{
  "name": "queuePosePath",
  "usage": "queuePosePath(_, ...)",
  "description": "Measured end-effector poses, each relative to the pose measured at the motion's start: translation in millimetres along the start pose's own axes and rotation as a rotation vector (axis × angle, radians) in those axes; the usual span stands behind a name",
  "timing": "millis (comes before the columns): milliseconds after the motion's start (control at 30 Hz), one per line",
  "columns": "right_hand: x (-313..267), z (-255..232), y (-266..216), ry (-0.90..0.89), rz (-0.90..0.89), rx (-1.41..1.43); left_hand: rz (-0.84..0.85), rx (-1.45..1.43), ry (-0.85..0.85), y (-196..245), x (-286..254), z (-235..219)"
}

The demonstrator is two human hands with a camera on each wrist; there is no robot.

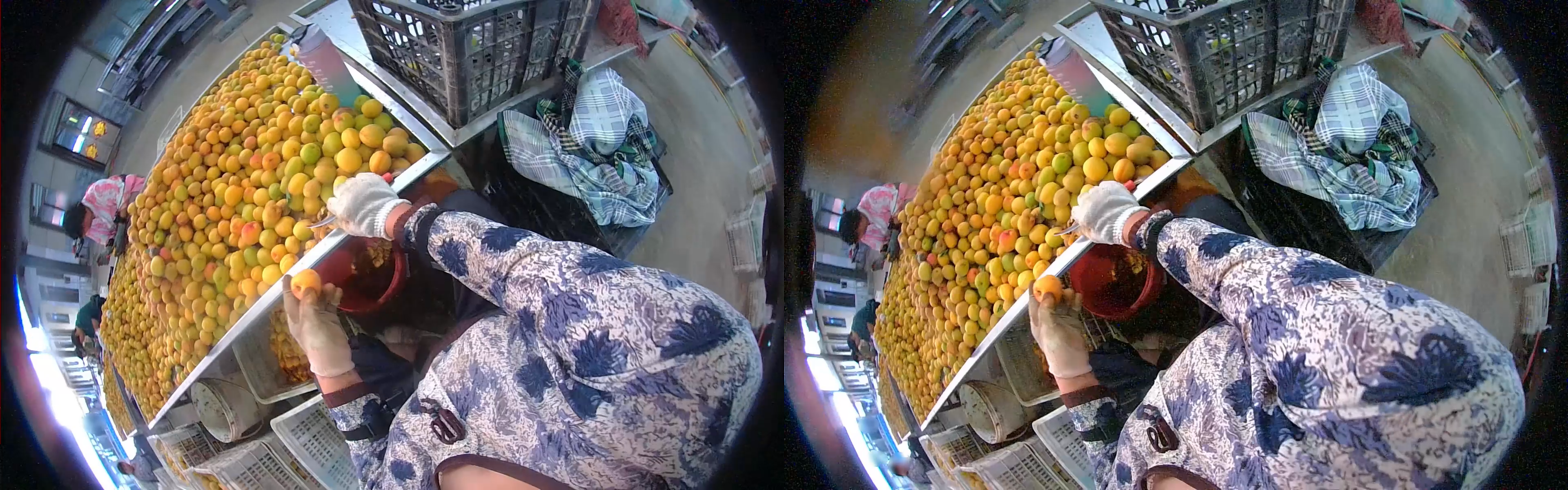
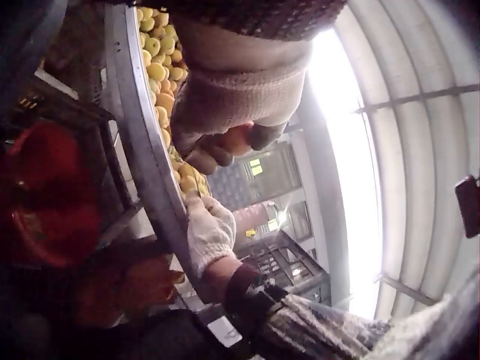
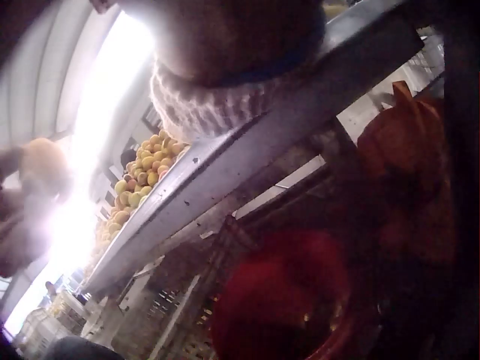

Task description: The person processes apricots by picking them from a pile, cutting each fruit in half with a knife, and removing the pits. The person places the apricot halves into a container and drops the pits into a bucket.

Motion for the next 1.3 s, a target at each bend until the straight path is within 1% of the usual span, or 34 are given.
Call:
queuePosePath(67, -5.2, -4.8, -5.3, 0.064, -0.079, -0.002, 0.013, 0.007, -0.010, 2.3, -15.0, -4.5)
queuePosePath(133, -9.6, -23.1, -15.5, 0.123, -0.143, 0.041, -0.110, -0.050, -0.099, -13.9, -23.0, -9.9)
queuePosePath(167, -10.5, -29.6, -17.7, 0.146, -0.133, 0.035, -0.129, -0.105, -0.129, -18.5, -27.6, -11.7)
queuePosePath(200, -12.6, -46.1, -22.7, 0.213, -0.104, 0.100, -0.126, -0.117, -0.114, -18.7, -30.5, -14.8)
queuePosePath(267, -18.4, -71.0, -35.2, 0.296, -0.082, 0.207, -0.232, -0.213, -0.128, -25.5, -36.2, -13.1)
queuePosePath(300, -20.7, -84.7, -42.1, 0.306, -0.054, 0.297, -0.229, -0.155, -0.163, -22.1, -41.4, -9.5)
queuePosePath(333, -24.1, -75.1, -36.8, 0.476, 0.010, 0.564, -0.235, -0.162, -0.153, -25.1, -41.0, -13.1)
queuePosePath(367, -26.2, -74.3, -34.4, 0.499, 0.122, 0.779, -0.264, -0.224, -0.204, -30.0, -40.5, -12.2)
queuePosePath(400, -28.5, -88.8, -38.5, 0.519, 0.239, 0.993, -0.291, -0.285, -0.254, -34.4, -40.3, -11.0)
queuePosePath(433, -35.5, -67.0, -37.7, 0.187, 0.643, 1.406, -0.329, -0.337, -0.253, -39.6, -39.3, -12.5)
queuePosePath(467, -50.9, -54.9, -43.1, -0.030, 0.843, 1.595, -0.332, -0.343, -0.245, -42.3, -41.0, -11.3)
queuePosePath(533, -71.9, -13.9, -49.2, -0.298, 0.826, 1.611, -0.219, -0.422, -0.242, -35.6, -43.2, -9.2)
queuePosePath(567, -86.8, -11.9, -56.7, -0.380, 0.857, 1.631, -0.283, -0.504, -0.215, -36.7, -42.7, -11.1)
queuePosePath(600, -107.4, 23.4, -57.5, -0.468, 0.876, 1.695, -0.282, -0.506, -0.213, -36.1, -44.5, -11.8)
queuePosePath(667, -136.8, 16.3, -67.7, -0.503, 1.042, 1.664, -0.269, -0.503, -0.123, -40.7, -48.6, -21.8)
queuePosePath(700, -135.0, 13.2, -79.2, -0.578, 0.978, 1.664, -0.256, -0.518, -0.178, -41.3, -48.4, -24.0)
queuePosePath(733, -136.2, 9.3, -84.2, -0.594, 0.985, 1.663, -0.259, -0.520, -0.164, -45.4, -48.8, -31.0)
queuePosePath(800, -121.7, -17.9, -100.1, -0.579, 0.848, 1.735, -0.318, -0.506, -0.249, -51.9, -50.7, -28.3)
queuePosePath(833, -112.4, -31.4, -105.5, -0.587, 0.717, 1.565, -0.260, -0.482, -0.288, -43.7, -54.0, -21.2)
queuePosePath(867, -109.3, -39.1, -111.0, -0.587, 0.720, 1.567, -0.262, -0.480, -0.287, -44.1, -54.4, -20.9)
queuePosePath(933, -108.4, -48.2, -120.7, -0.609, 0.676, 1.476, -0.183, -0.514, -0.186, -39.5, -49.8, -29.8)
queuePosePath(967, -105.3, -54.0, -125.0, -0.552, 0.588, 1.470, -0.161, -0.481, -0.190, -33.3, -50.1, -27.4)
queuePosePath(1000, -105.0, -29.2, -129.7, -0.468, 0.553, 1.599, -0.161, -0.486, -0.188, -32.2, -50.6, -27.3)
queuePosePath(1033, -108.9, -23.9, -121.1, -0.379, 0.453, 1.367, -0.136, -0.464, -0.186, -30.2, -51.7, -28.7)
queuePosePath(1067, -107.0, -32.0, -118.1, -0.293, 0.353, 1.135, -0.110, -0.442, -0.182, -28.8, -52.6, -30.6)
queuePosePath(1100, -106.7, -34.1, -118.9, -0.300, 0.354, 1.134, -0.102, -0.414, -0.163, -29.7, -51.4, -32.2)
queuePosePath(1167, -107.1, -34.8, -112.1, -0.344, 0.432, 0.989, -0.097, -0.396, -0.163, -32.7, -50.3, -31.7)
queuePosePath(1200, -105.3, -41.4, -113.5, -0.344, 0.437, 0.989, -0.088, -0.375, -0.169, -33.0, -50.5, -30.4)
queuePosePath(1233, -103.0, -48.3, -115.9, -0.368, 0.420, 0.938, -0.092, -0.375, -0.171, -33.4, -50.9, -28.5)
queuePosePath(1267, -102.2, -51.2, -116.7, -0.391, 0.402, 0.885, -0.096, -0.326, -0.137, -34.6, -50.8, -28.7)
queuePosePath(1300, -99.9, -50.2, -118.8, -0.317, 0.357, 0.880, -0.101, -0.276, -0.102, -35.0, -51.5, -28.7)
Point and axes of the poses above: each hand's wrist, its own x-axis towards the middle knuckle, its own z-axis out of the palm, y = z × x, the point moved 9 cm from there along x, towards the middle knuckle, and after that the axes turned 6 degrees about y, right-handed, at the moved point
